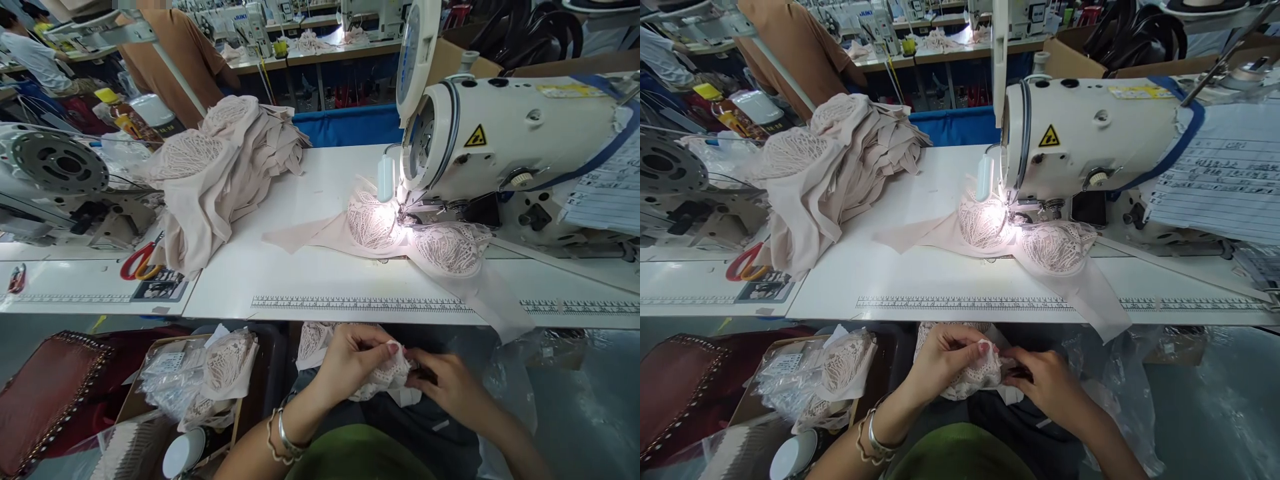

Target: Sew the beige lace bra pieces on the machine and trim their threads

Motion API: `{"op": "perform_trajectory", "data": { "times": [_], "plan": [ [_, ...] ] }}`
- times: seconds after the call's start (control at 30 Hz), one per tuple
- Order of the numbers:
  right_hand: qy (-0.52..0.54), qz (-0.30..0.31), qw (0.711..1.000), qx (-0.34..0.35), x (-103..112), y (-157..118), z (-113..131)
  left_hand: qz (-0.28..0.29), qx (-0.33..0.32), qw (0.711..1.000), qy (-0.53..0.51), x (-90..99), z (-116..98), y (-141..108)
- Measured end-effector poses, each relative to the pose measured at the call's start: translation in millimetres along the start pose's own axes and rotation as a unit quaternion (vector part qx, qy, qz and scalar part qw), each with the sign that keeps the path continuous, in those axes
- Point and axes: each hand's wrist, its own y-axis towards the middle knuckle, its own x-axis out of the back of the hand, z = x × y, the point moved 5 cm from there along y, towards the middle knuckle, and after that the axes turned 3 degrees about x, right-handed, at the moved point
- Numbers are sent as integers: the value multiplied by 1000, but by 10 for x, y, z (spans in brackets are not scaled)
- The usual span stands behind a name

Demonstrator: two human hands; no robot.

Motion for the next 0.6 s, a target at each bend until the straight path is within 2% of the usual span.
{"op": "perform_trajectory", "data": {
  "times": [0.13,0.17,0.27,0.37,0.4,0.47,0.5,0.53,0.6],
  "plan": [
    [-28,-99,994,30,37,-16,33,-21,-6,1000,-14,34,6,-5],
    [-21,-107,993,47,36,-13,60,-21,-8,1000,-18,33,9,-6],
    [-1,-43,996,75,-37,35,122,-14,-10,1000,-15,29,16,-22],
    [-19,28,999,43,-64,65,140,-29,-26,999,20,104,-6,-54],
    [-19,44,998,47,-56,49,161,-41,-52,997,41,150,-35,-63],
    [-3,60,993,97,-37,-39,237,-50,-144,986,68,220,-117,-72],
    [7,57,989,133,-37,-111,275,-28,-193,979,65,218,-146,-67],
    [12,49,985,167,-54,-198,299,17,-230,972,52,179,-153,-53],
    [-9,20,979,204,-139,-384,282,164,-250,953,45,-14,-88,-4]
  ]
}}
